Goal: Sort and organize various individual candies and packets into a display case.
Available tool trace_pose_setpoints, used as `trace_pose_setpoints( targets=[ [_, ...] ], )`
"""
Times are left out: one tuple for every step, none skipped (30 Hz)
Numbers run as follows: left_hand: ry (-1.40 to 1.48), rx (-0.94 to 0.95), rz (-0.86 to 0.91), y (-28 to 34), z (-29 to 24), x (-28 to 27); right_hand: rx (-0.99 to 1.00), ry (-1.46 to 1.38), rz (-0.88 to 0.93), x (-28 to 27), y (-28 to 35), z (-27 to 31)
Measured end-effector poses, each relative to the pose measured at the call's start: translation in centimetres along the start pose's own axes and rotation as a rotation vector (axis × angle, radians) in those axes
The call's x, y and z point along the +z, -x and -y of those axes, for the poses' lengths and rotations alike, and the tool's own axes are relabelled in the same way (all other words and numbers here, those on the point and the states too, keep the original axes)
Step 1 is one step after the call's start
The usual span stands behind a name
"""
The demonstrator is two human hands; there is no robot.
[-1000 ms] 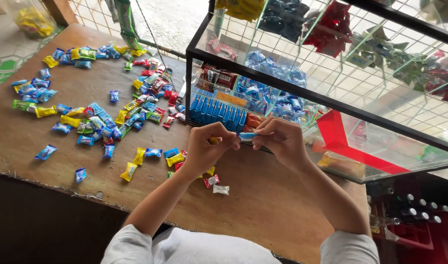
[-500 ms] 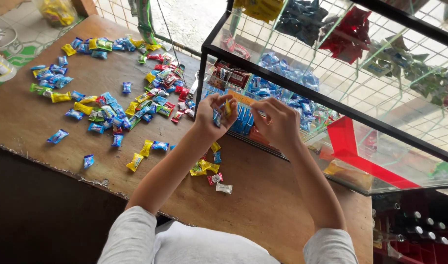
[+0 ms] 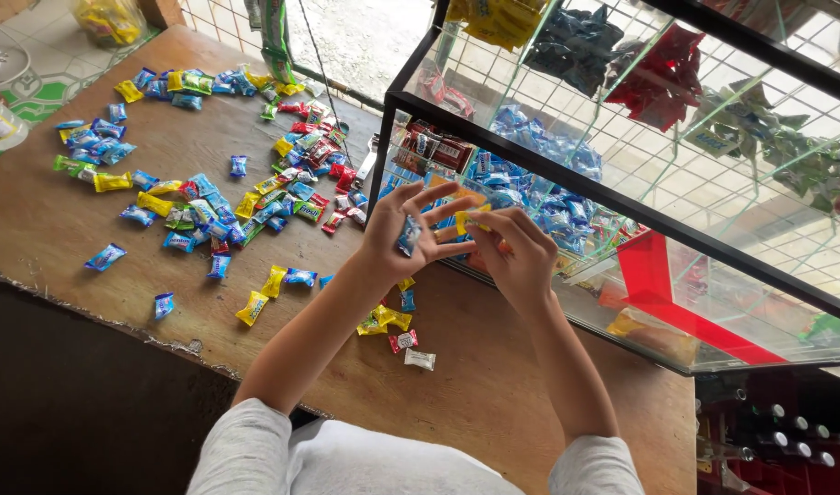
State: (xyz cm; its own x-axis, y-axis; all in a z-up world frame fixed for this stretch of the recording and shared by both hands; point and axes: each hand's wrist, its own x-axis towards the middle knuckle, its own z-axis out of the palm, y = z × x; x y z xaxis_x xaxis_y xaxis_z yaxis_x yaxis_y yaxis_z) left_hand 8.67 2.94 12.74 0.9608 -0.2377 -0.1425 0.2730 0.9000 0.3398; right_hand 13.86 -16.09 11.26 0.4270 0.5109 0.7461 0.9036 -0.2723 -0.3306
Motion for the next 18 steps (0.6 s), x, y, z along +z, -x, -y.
trace_pose_setpoints(
  targets=[
    [-0.043,-0.01,-0.175,-0.4,-0.1,-0.7,-0.007,0.011,-0.051,-0.2,0.4,0.1],
    [-0.086,-0.019,-0.349,-0.9,-0.1,-1.4,-0.015,0.023,-0.102,-0.5,0.8,0.2],
    [-0.087,-0.026,-0.346,-3.6,0.1,-6.3,-0.011,0.03,-0.103,-0.7,1.4,0.3],
    [0.008,-0.025,-0.078,-5.6,0.5,-11.1,-0.024,0.074,-0.093,-0.9,2.0,0.3],
    [0.105,-0.02,0.194,-7.7,0.9,-15.5,-0.041,0.122,-0.085,-1.2,2.5,0.3],
    [0.105,-0.029,0.203,-7.2,1.1,-15.0,-0.039,0.133,-0.087,-1.1,3.5,-0.1],
    [-0.073,-0.015,0.002,-6.6,1.3,-14.7,-0.066,0.173,-0.039,-0.9,4.6,-0.4],
    [-0.252,0.001,-0.198,-6.1,1.6,-14.3,-0.092,0.212,0.01,-0.8,5.7,-0.8],
    [-0.256,-0.002,-0.191,-5.9,2.4,-13.9,-0.092,0.22,0.006,-0.7,6.1,-0.2],
    [-0.505,-0.053,-0.13,-5.7,3.1,-13.6,-0.126,0.206,0.003,-0.7,6.4,0.4],
    [-0.754,-0.103,-0.068,-5.3,3.9,-13.3,-0.158,0.191,0.0,-0.6,6.8,1.1],
    [-0.758,-0.105,-0.062,-4.9,4.7,-13.0,-0.157,0.197,-0.004,-0.4,7.3,1.3],
    [-0.931,-0.113,0.008,-4.3,5.5,-12.7,-0.139,0.165,-0.039,-0.2,7.9,1.7],
    [-1.103,-0.119,0.082,-3.8,6.3,-12.4,-0.123,0.132,-0.075,0.0,8.4,2.0],
    [-1.105,-0.123,0.089,-3.1,6.6,-11.7,-0.12,0.139,-0.078,0.3,9.6,1.8],
    [-1.187,0.14,0.317,-2.3,6.9,-11.0,0.038,0.039,-0.103,0.7,10.9,1.6],
    [-1.244,0.406,0.553,-1.6,7.2,-10.3,0.193,-0.064,-0.124,1.0,12.0,1.4],
    [-1.242,0.408,0.558,-1.4,7.4,-9.7,0.191,-0.059,-0.125,1.1,13.3,0.9]
  ],
)
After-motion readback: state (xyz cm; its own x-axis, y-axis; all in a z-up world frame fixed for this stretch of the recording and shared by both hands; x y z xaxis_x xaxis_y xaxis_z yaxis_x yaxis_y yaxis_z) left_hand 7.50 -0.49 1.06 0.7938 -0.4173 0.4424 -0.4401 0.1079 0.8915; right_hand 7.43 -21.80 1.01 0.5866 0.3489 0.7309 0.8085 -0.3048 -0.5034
